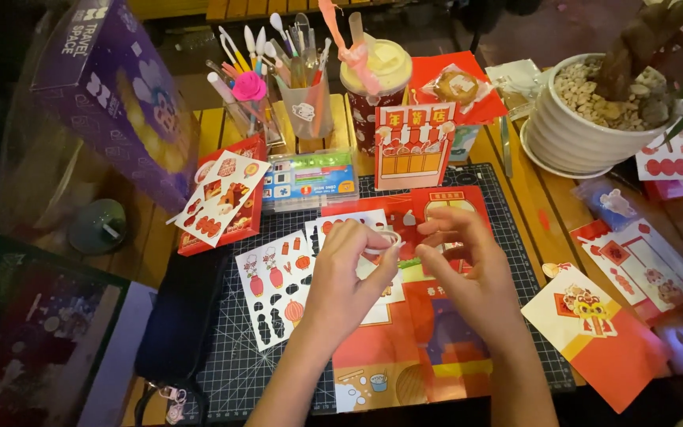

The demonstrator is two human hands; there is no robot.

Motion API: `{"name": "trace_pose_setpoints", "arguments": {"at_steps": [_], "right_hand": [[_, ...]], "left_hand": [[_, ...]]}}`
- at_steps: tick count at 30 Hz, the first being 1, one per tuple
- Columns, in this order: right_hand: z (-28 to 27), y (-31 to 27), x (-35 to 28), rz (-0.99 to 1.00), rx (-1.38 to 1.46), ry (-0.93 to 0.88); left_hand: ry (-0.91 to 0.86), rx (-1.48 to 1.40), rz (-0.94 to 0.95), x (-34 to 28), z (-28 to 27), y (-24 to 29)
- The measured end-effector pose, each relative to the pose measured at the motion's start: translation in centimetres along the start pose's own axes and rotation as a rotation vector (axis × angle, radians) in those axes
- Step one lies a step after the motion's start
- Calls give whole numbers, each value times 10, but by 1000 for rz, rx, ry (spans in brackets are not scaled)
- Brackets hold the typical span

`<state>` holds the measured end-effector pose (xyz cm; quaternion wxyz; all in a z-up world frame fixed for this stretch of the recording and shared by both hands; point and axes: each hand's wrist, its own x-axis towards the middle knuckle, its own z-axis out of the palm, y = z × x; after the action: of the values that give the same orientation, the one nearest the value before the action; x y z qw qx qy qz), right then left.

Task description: Peeling various decorative stickers from sheets and applying them to a paper craft project.

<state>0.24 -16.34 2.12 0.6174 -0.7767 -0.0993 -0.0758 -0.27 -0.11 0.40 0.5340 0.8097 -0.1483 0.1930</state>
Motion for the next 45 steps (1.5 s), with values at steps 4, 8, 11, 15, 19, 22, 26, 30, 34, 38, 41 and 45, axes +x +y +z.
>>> {"name": "trace_pose_setpoints", "arguments": {"at_steps": [4, 8, 11, 15, 19, 22, 26, 30, 34, 38, 41, 45], "right_hand": [[5, 12, 2, -169, -164, -28], [9, 18, 1, -328, -274, 43], [9, 21, 0, -433, -400, 106], [12, 20, 1, -468, -402, 80], [19, 23, -1, -570, -471, 89], [28, 28, -1, -648, -478, 162], [38, 31, 1, -794, -458, 261], [18, 12, -7, -776, -498, 273], [-20, 32, 8, -422, -344, 371], [-51, 26, 5, -48, -432, 196], [-46, 23, 4, 99, -550, 55], [-36, 40, 16, 231, -740, 40]], "left_hand": [[-18, 22, 46, 1, -4, 0], [1, 40, 54, 1, -4, -2], [14, 70, 68, -1, -3, -7], [3, 110, 89, -1, -5, -7], [7, 100, 66, -2, -4, -10], [55, 43, -24, -3, -2, -5], [195, -171, -268, -1, 1, 7], [366, -178, -570, 12, -30, -9], [116, 109, -77, 2, -40, -3], [-81, 518, 67, -9, -31, -31], [-194, 689, 7, -17, -25, -50], [-225, 756, 26, -20, -24, -62]]}}
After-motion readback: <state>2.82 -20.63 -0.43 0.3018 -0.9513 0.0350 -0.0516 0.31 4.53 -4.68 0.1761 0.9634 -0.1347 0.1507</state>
